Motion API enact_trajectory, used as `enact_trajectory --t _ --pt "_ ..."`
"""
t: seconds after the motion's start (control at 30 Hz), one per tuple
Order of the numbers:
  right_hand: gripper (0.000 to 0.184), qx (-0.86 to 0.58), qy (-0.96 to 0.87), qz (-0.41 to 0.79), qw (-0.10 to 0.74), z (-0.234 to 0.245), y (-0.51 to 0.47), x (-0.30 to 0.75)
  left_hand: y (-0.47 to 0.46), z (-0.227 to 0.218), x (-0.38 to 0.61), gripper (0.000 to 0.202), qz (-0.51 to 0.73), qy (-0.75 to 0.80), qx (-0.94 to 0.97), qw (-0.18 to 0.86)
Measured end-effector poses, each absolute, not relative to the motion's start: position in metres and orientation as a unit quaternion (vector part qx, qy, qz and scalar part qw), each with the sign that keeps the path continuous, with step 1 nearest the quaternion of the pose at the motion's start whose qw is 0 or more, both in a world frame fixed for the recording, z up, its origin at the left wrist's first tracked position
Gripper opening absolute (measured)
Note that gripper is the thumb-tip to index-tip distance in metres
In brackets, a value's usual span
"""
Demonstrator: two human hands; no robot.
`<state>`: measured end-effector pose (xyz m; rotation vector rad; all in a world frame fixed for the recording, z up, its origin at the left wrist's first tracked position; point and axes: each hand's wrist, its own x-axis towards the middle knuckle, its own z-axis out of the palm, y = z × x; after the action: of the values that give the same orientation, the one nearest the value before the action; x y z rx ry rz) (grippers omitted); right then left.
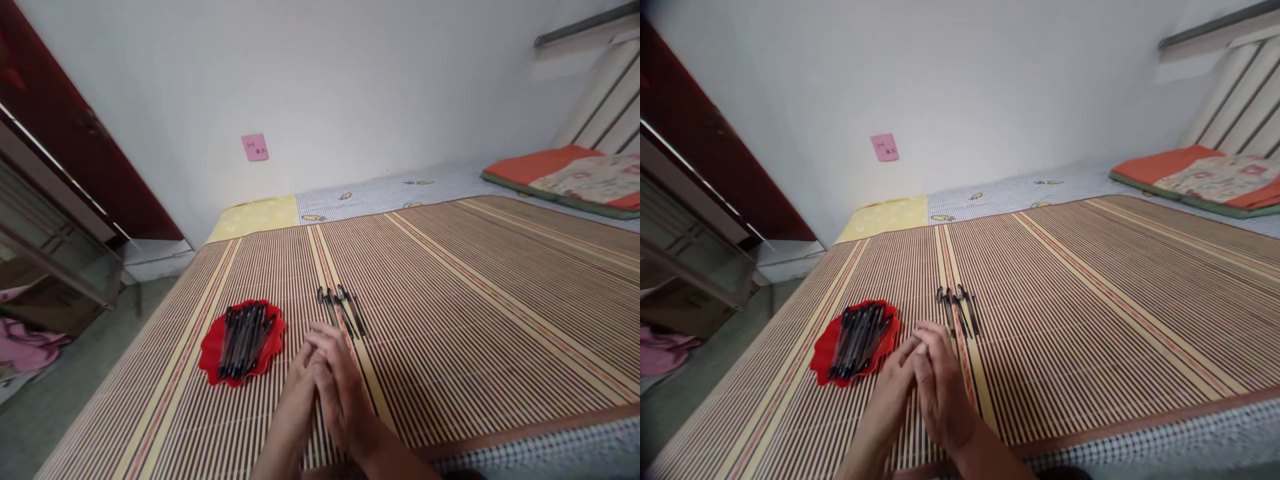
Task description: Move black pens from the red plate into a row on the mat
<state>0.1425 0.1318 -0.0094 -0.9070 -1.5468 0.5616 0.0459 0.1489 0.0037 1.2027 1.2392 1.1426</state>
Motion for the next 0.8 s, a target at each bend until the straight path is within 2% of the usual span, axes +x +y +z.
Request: enact_trajectory --t 0.07,0.13,0.2,0.27,0.37,0.47,0.8 --pt "0.031 -0.405 -0.621 0.262 0.617 -0.009 0.137 0.143 0.155 0.012 0.028 0.033 0.472 0.529 0.54 0.454" --pt "0.027 -0.417 -0.6 0.3 0.613 -0.009 0.14 0.14 0.164 0.02 0.003 0.032 0.481 0.604 0.575 0.271" --pt "0.024 -0.427 -0.608 0.324 0.585 -0.01 0.139 0.135 0.174 0.023 -0.022 0.025 0.414 0.677 0.601 0.095" --pt "0.025 -0.43 -0.634 0.323 0.555 -0.013 0.137 0.13 0.184 0.021 -0.041 0.024 0.316 0.72 0.618 0.011" --pt "0.027 -0.421 -0.668 0.311 0.529 -0.018 0.135 0.124 0.195 0.015 -0.052 0.027 0.188 0.755 0.628 0.007" --pt "0.026 -0.413 -0.681 0.303 0.523 -0.021 0.135 0.124 0.201 0.013 -0.048 0.029 0.118 0.778 0.616 0.031" --pt "0.029 -0.412 -0.68 0.319 0.516 -0.013 0.135 0.128 0.204 0.009 -0.039 0.027 0.106 0.798 0.592 0.021"
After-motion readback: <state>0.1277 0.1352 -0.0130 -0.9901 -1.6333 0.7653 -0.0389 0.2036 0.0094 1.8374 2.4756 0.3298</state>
